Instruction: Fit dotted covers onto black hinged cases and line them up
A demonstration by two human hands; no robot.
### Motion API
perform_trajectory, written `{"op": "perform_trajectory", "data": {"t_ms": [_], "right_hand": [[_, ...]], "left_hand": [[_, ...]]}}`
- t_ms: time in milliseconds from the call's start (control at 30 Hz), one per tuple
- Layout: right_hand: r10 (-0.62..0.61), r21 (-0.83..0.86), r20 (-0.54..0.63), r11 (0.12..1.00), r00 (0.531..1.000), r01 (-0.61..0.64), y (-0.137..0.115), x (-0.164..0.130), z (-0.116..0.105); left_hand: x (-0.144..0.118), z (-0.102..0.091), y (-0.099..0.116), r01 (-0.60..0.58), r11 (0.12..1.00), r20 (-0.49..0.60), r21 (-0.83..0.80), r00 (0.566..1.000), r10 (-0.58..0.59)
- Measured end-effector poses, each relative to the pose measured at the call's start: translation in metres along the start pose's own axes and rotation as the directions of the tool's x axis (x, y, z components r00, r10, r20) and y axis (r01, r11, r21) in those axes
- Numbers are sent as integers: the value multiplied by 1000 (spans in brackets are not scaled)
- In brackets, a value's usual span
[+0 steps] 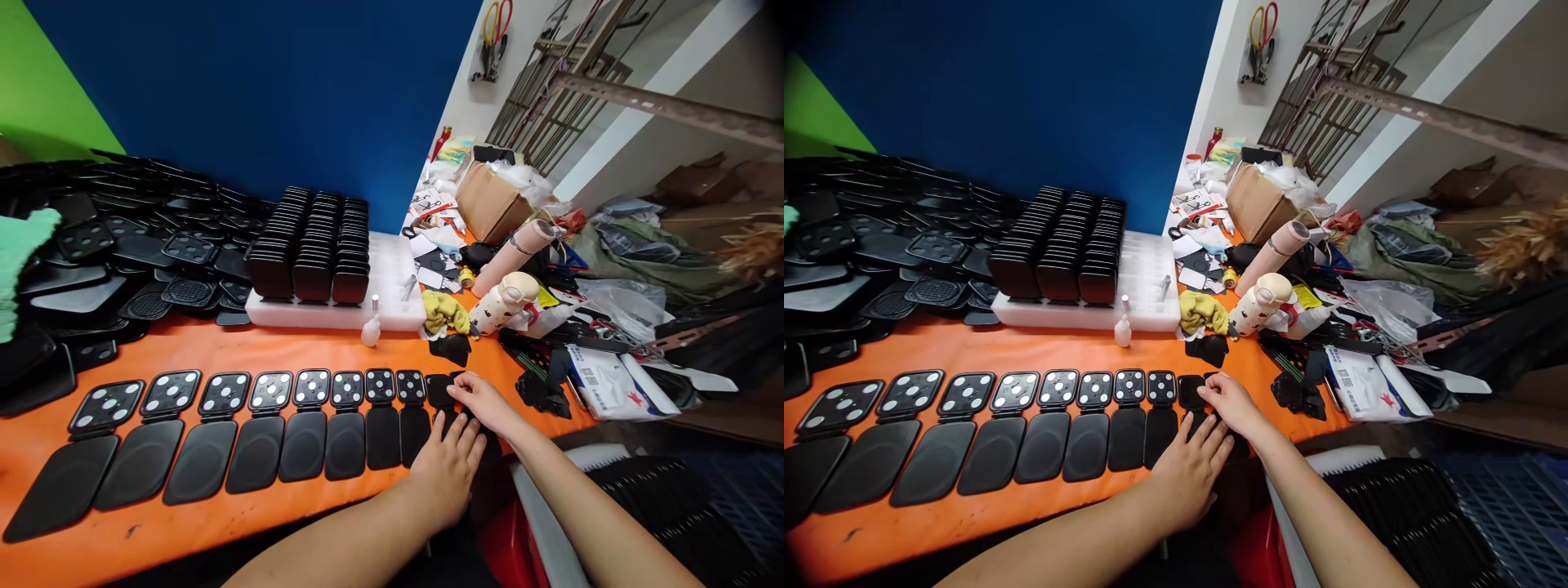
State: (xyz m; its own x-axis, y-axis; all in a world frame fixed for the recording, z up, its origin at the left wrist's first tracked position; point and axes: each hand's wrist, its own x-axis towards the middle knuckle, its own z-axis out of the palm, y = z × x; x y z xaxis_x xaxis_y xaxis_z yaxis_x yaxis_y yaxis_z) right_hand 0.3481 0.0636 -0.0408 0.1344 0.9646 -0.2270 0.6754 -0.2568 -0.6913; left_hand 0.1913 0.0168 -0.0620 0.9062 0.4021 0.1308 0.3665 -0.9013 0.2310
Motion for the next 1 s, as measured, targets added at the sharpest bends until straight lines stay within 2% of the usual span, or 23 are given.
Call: {"op": "perform_trajectory", "data": {"t_ms": [233,367,633,767,867,1000], "right_hand": [[-12,-34,18,999,1000,13,0,3,0],[9,-81,67,997,998,-3,-1,9,-3],[40,-254,158,967,987,1,-12,18,-10],[48,-388,139,922,989,10,-24,23,-12],[32,-482,82,876,996,12,-32,22,-15],[-45,-540,42,839,998,61,-28,0,-20]], "left_hand": [[-1,-1,-1,-5,1000,4,4,1000,5],[-1,-3,-1,-3,1000,8,9,1000,3],[-2,3,0,-3,1000,-31,10,1000,3],[-1,4,0,1,1000,-43,15,999,-1],[-1,2,-1,-3,1000,-22,14,1000,3],[-1,2,-1,-8,1000,-14,5,1000,8]]}}
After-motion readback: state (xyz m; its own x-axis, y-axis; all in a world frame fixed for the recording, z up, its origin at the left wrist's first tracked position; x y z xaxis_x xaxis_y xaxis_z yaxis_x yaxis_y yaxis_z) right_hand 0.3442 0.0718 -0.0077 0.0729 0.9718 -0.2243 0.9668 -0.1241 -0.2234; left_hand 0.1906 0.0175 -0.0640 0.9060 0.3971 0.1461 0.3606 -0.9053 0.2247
